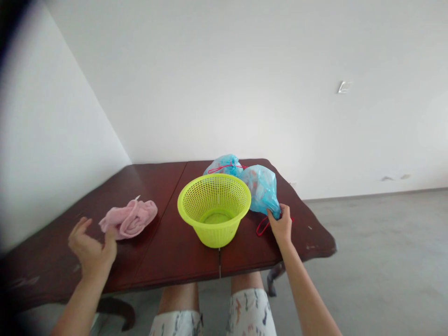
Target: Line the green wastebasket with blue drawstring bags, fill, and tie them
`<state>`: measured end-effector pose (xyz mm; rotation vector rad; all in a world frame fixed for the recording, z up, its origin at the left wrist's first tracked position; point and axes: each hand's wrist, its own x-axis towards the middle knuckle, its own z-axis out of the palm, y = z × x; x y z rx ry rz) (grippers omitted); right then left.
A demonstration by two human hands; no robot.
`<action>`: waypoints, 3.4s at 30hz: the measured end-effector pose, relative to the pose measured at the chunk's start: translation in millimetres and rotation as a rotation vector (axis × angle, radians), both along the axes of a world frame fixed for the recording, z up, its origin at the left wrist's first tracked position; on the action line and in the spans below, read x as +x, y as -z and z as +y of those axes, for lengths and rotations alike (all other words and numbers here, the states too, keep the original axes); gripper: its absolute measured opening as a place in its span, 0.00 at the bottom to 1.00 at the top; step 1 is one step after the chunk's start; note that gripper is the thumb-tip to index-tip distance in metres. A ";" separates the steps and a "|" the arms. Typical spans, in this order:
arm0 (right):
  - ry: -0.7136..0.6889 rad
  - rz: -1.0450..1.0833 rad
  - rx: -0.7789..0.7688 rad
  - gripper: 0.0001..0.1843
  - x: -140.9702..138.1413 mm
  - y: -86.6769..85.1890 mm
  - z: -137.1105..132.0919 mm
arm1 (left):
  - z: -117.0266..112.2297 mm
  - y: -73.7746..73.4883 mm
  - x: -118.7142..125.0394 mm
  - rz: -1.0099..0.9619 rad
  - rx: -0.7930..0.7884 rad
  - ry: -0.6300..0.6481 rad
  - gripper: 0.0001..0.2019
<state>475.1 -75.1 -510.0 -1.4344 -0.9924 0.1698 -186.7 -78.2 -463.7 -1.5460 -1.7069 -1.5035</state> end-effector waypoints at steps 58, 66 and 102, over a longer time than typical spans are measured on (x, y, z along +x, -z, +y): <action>-0.268 -0.041 0.313 0.13 -175.7 -152.2 -186.5 | -151.9 -89.1 247.9 -0.946 -0.846 1.270 0.21; -0.205 0.270 0.273 0.21 -173.8 -157.0 -185.2 | -147.4 -71.9 196.1 -0.881 -0.667 1.190 0.18; -0.305 0.018 0.279 0.17 -180.6 -157.2 -181.9 | -162.1 -91.9 267.3 -0.079 -0.851 1.597 0.29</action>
